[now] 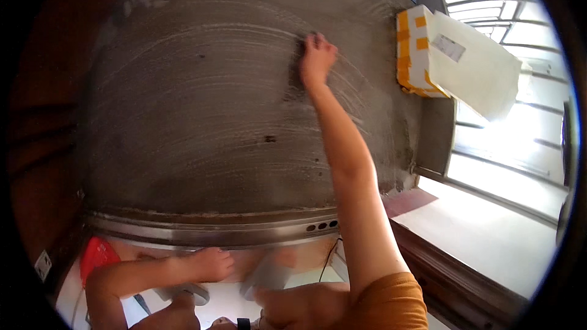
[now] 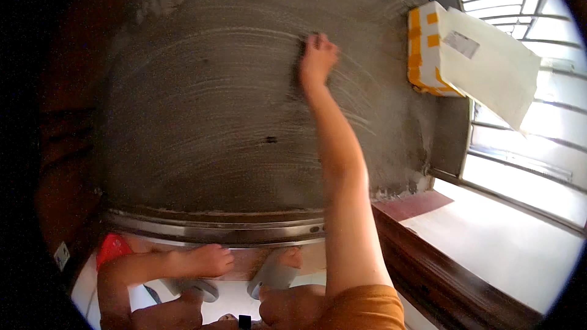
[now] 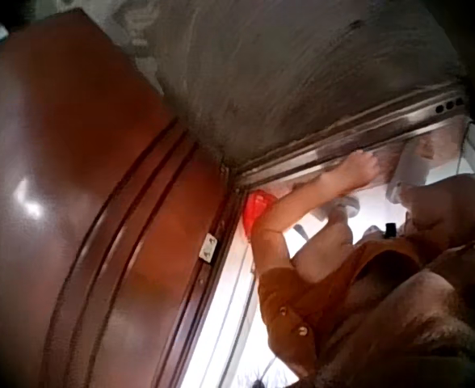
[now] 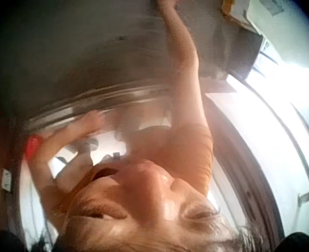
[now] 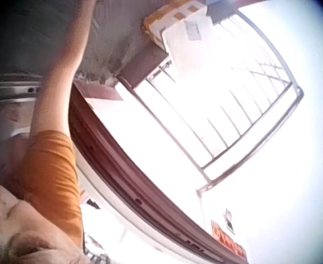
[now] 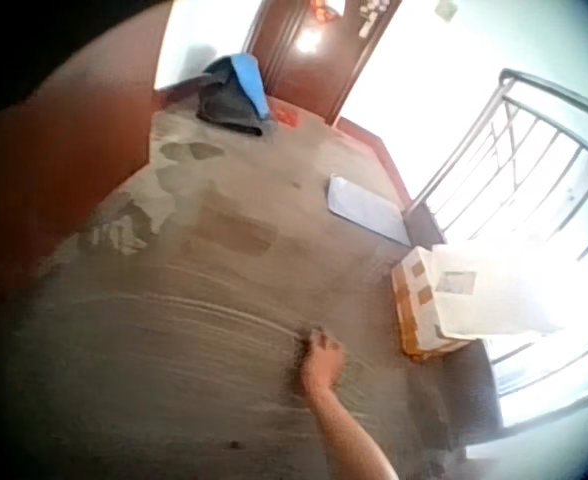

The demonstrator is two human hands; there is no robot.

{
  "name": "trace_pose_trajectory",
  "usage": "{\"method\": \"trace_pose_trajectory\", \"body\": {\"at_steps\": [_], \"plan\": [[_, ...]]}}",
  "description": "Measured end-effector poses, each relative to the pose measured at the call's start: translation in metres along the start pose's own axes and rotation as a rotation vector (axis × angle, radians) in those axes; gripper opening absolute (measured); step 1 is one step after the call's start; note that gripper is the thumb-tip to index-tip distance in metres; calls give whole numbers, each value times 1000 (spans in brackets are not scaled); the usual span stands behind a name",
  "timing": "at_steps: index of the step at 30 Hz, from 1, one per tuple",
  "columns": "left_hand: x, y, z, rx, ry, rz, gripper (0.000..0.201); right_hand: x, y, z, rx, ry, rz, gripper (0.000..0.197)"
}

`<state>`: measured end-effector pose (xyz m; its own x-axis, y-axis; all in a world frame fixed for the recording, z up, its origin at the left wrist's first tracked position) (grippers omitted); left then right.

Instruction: The person pours liquid detergent onto a concrete floor and scrubs the surface with a steel wool pad. They then pour water from a basin to rinse the area and continue scrubbing.

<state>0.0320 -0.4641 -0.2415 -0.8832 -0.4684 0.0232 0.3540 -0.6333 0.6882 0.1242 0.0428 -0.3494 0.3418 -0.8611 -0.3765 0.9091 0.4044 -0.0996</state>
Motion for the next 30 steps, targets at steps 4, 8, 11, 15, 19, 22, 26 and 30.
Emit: {"method": "trace_pose_trajectory", "body": {"at_steps": [4,8,11,15,19,22,26,30], "plan": [[24,22,7,26,158,53,8,25,-279,7,-64,-196,420,35],[51,42,41,74,354,19,8,139,-470,30,-177,-362,665,43],[79,64,8,63,414,35,7,235,-552,80,-414,-317,849,38],[118,98,-5,-148,195,-40,9,282,-560,114,-860,-595,895,43],[162,112,-1,-211,180,-47,10,215,-479,122,-883,-760,449,45],[190,121,-13,-202,201,-100,11,159,-383,120,-468,-280,319,39],[214,130,-31,-176,63,-96,14,162,-356,120,-220,-23,74,34],[228,137,-41,-146,14,-77,15,263,-513,113,-622,-407,362,36]]}}
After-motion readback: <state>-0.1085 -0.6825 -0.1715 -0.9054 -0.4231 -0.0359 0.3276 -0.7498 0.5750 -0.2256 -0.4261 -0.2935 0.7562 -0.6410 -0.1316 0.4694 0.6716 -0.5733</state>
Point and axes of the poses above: each hand's wrist, its own x-axis away from the middle knuckle, its own z-axis out of the back of the hand, y = z × x, the point moved 7 cm from there along -x, towards the middle knuckle, and after that the axes turned 4 degrees about z, right-handed, at the moved point
